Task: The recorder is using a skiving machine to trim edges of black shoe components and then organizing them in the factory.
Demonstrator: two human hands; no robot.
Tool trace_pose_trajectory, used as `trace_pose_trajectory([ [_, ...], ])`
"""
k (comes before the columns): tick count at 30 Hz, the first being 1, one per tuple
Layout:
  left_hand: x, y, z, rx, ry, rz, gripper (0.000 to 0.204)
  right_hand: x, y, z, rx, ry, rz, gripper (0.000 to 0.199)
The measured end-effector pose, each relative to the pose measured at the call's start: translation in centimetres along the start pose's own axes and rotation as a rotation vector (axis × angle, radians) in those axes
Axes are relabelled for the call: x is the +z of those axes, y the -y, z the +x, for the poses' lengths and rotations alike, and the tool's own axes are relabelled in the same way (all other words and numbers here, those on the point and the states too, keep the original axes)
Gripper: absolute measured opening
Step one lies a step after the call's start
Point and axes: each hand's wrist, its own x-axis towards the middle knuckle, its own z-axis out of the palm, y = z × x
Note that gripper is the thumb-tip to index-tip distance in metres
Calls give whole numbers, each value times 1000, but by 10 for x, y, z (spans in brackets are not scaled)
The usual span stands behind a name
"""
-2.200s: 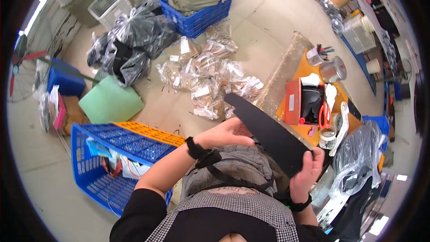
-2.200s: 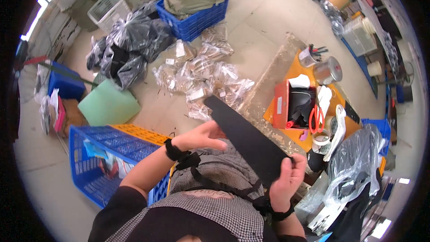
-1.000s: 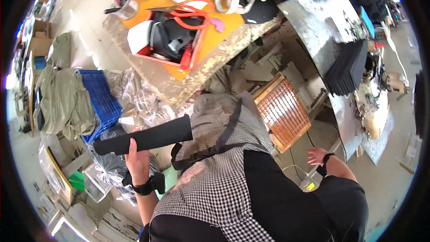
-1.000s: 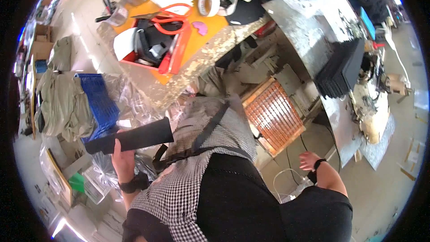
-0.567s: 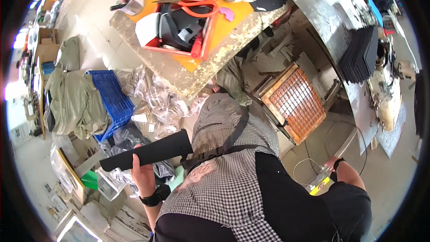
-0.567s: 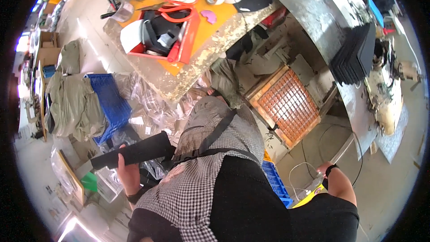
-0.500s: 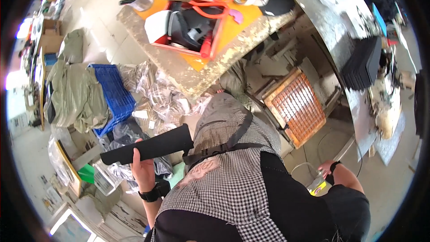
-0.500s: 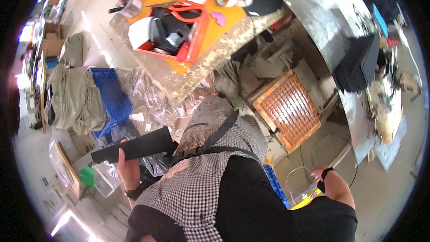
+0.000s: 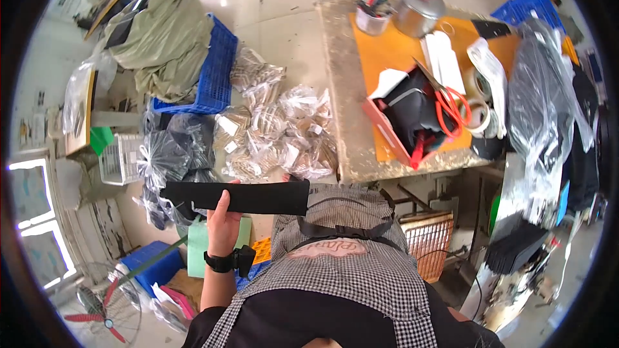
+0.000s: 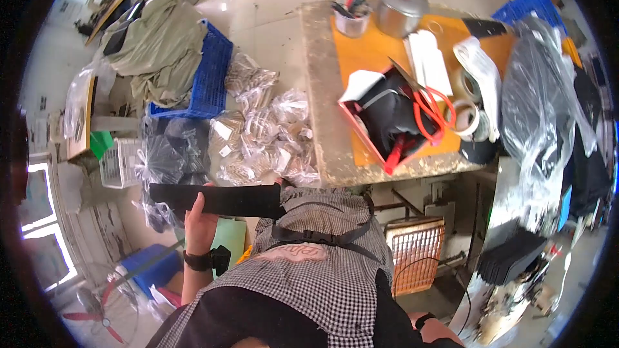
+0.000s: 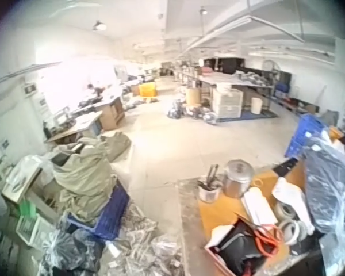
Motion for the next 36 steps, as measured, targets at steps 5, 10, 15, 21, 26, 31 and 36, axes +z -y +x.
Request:
trace_pose_trajectory([
  [5,-34,-24,25,33,-11,-81,26,-41,63,-45,-13,-147,-134,55],
  [10,-83,-64,55,71,-56,-114,26,-50,142,-82,-38,-282,-237,51],
  [15,-137,-123,80,99,-65,-77,25,-43,217,-113,-53,-398,-344,48],
  [21,-168,-177,113,170,-153,-84,19,-69,302,-165,-94,-581,-456,44],
  [26,-183,-185,150,179,-144,-86,20,-116,383,-222,-141,-747,-551,41],
  [31,-168,-209,207,204,-164,-144,20,-179,468,-296,-181,-902,-656,38],
  [36,-107,-238,325,224,-109,-143,18,-277,564,-390,-252,-1072,-722,36],
])
